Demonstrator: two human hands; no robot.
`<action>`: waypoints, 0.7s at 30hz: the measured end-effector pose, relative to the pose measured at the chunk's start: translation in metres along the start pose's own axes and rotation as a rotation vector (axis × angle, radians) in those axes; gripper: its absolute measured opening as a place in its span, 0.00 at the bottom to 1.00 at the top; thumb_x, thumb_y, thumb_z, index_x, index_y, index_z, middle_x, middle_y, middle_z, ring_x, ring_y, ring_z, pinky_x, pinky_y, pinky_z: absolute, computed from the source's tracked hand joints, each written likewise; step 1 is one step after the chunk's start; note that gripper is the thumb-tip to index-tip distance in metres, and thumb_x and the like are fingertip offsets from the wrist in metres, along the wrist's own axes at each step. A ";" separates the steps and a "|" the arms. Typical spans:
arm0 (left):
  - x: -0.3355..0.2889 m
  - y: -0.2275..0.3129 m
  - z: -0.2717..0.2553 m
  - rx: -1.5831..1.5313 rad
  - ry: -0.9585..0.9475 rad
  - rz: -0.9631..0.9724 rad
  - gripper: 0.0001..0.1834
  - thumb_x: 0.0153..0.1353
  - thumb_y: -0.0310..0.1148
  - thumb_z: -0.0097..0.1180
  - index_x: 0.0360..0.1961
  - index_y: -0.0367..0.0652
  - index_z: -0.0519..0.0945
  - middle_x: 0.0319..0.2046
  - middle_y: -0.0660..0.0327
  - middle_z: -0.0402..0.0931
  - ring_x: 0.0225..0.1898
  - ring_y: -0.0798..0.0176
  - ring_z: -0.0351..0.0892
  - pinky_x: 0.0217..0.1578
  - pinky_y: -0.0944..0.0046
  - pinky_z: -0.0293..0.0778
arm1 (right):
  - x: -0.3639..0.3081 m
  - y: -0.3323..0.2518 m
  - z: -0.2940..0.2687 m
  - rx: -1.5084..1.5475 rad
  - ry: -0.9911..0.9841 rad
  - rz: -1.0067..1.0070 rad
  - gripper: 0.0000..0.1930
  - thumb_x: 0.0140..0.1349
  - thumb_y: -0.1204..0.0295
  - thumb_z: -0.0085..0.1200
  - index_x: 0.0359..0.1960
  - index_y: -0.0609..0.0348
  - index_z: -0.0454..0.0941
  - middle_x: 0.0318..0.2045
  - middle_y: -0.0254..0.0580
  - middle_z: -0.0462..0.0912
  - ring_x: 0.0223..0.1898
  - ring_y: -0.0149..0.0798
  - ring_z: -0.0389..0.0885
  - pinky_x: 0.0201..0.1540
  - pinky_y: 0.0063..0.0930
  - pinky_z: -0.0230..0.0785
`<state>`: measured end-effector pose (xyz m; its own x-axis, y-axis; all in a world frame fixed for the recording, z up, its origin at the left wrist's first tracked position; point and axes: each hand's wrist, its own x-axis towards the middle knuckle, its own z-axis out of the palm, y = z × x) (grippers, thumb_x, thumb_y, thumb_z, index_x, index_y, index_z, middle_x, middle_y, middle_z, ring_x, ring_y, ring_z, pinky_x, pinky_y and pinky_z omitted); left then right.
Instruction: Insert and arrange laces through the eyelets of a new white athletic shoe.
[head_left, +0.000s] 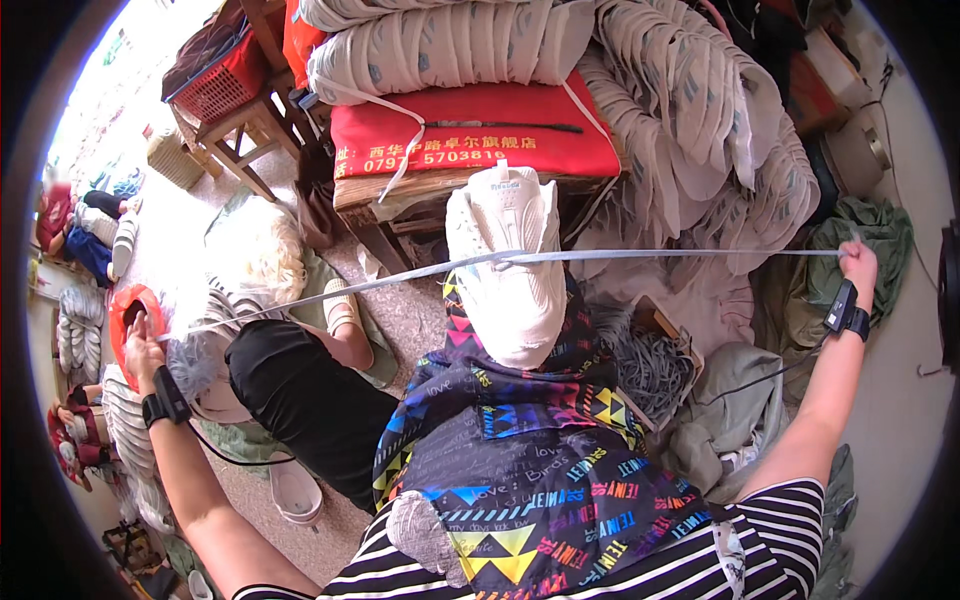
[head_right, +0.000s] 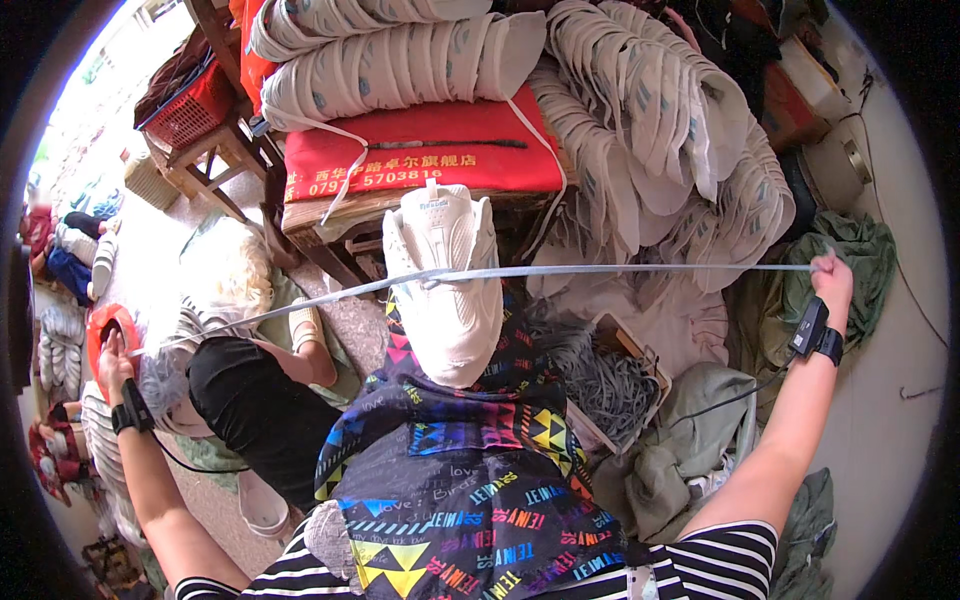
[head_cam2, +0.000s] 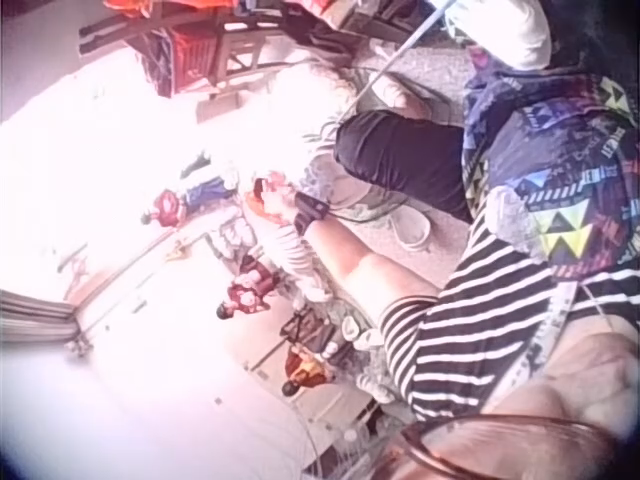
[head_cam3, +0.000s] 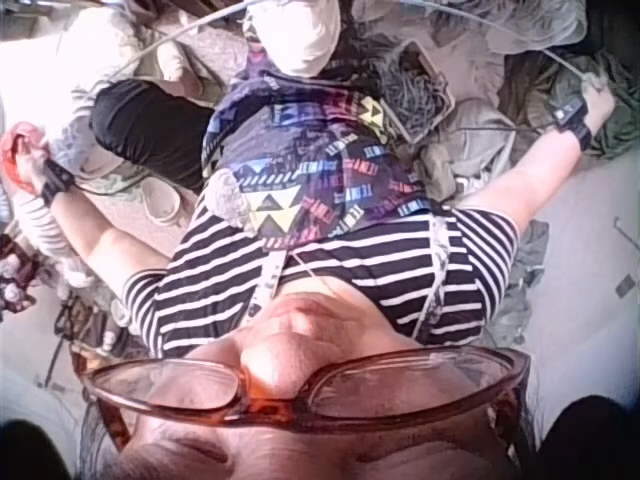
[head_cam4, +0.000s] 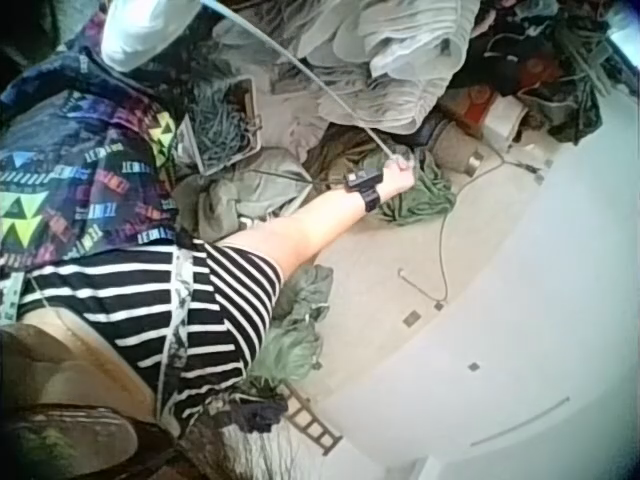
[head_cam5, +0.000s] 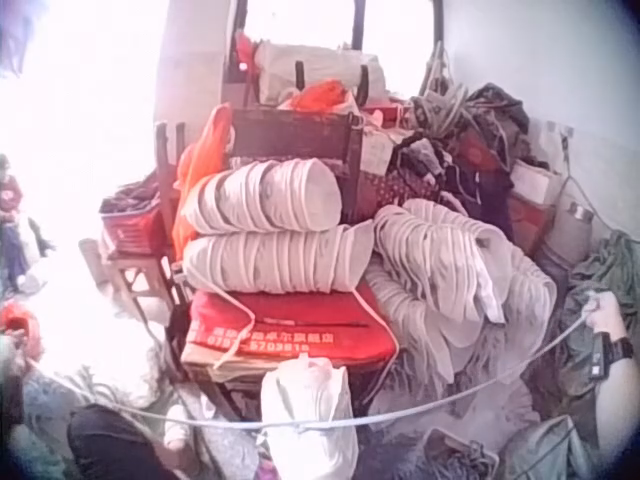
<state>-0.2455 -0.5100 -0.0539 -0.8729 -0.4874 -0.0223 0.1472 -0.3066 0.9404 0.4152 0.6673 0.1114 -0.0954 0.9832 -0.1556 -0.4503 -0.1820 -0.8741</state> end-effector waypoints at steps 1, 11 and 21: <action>-0.021 -0.004 0.021 0.002 -0.019 0.015 0.17 0.66 0.22 0.36 0.54 0.23 0.63 0.56 0.35 0.68 0.61 0.43 0.69 0.64 0.45 0.67 | 0.002 0.007 -0.018 -0.033 -0.006 0.047 0.06 0.69 0.80 0.38 0.37 0.64 0.69 0.18 0.27 0.56 0.16 0.29 0.56 0.22 0.24 0.54; -0.372 -0.040 0.261 0.366 -1.060 -0.282 0.17 0.73 0.37 0.43 0.51 0.33 0.75 0.41 0.54 0.79 0.41 0.62 0.81 0.46 0.63 0.78 | -0.262 0.215 0.130 -0.601 -0.788 0.219 0.07 0.64 0.70 0.54 0.40 0.58 0.78 0.21 0.22 0.68 0.17 0.16 0.61 0.16 0.10 0.48; -0.481 -0.092 0.296 0.425 -1.316 -0.425 0.15 0.73 0.37 0.44 0.39 0.36 0.78 0.32 0.65 0.78 0.31 0.75 0.74 0.33 0.74 0.73 | -0.396 0.303 0.203 -0.637 -1.196 0.269 0.08 0.68 0.70 0.53 0.44 0.59 0.75 0.31 0.28 0.78 0.30 0.20 0.74 0.32 0.15 0.68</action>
<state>0.0231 -0.0050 -0.0295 -0.6360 0.7402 -0.2181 -0.1694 0.1418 0.9753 0.1362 0.2205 0.0017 -0.9566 0.2506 -0.1487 0.1521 -0.0060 -0.9883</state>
